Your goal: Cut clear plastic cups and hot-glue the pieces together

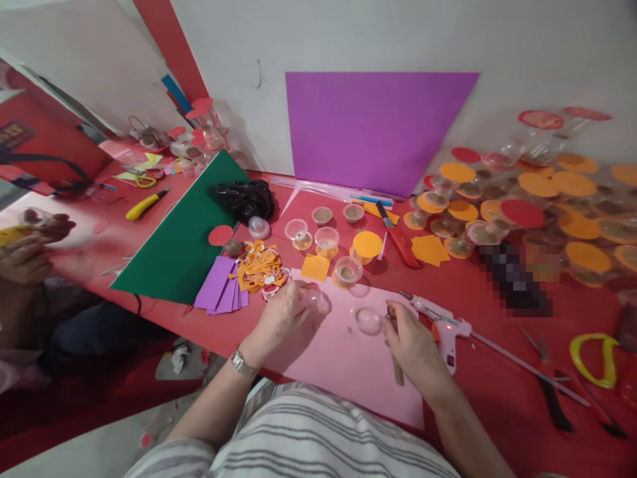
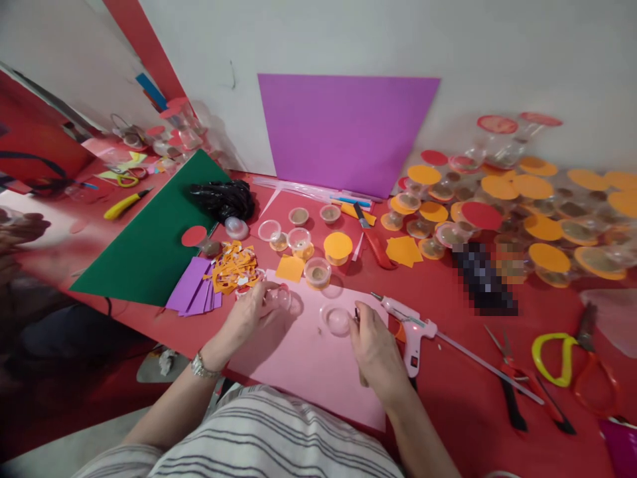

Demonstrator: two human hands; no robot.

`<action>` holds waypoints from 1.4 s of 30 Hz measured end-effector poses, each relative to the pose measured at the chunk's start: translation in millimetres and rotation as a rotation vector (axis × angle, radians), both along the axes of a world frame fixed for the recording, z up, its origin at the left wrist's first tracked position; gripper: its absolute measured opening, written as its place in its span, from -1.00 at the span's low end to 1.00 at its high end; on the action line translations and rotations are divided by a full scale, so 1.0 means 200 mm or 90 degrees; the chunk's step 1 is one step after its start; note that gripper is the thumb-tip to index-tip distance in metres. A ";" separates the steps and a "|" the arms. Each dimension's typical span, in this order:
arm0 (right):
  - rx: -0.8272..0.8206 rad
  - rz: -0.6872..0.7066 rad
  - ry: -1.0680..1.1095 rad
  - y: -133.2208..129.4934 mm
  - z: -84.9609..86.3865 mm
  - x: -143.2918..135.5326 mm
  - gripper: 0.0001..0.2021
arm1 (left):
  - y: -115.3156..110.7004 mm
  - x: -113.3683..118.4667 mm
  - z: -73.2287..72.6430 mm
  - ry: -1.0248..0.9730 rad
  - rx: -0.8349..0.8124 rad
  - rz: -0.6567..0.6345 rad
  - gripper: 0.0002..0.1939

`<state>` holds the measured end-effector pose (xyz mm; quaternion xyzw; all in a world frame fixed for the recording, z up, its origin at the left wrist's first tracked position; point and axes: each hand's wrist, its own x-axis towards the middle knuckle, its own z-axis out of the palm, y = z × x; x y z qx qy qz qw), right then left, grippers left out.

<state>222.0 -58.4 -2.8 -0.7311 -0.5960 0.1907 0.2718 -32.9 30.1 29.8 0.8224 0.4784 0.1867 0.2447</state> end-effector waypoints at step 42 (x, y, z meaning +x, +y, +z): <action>0.001 0.021 0.084 -0.08 0.25 0.08 -0.80 | -0.05 0.50 0.15 -0.281 -0.374 -0.327 -0.30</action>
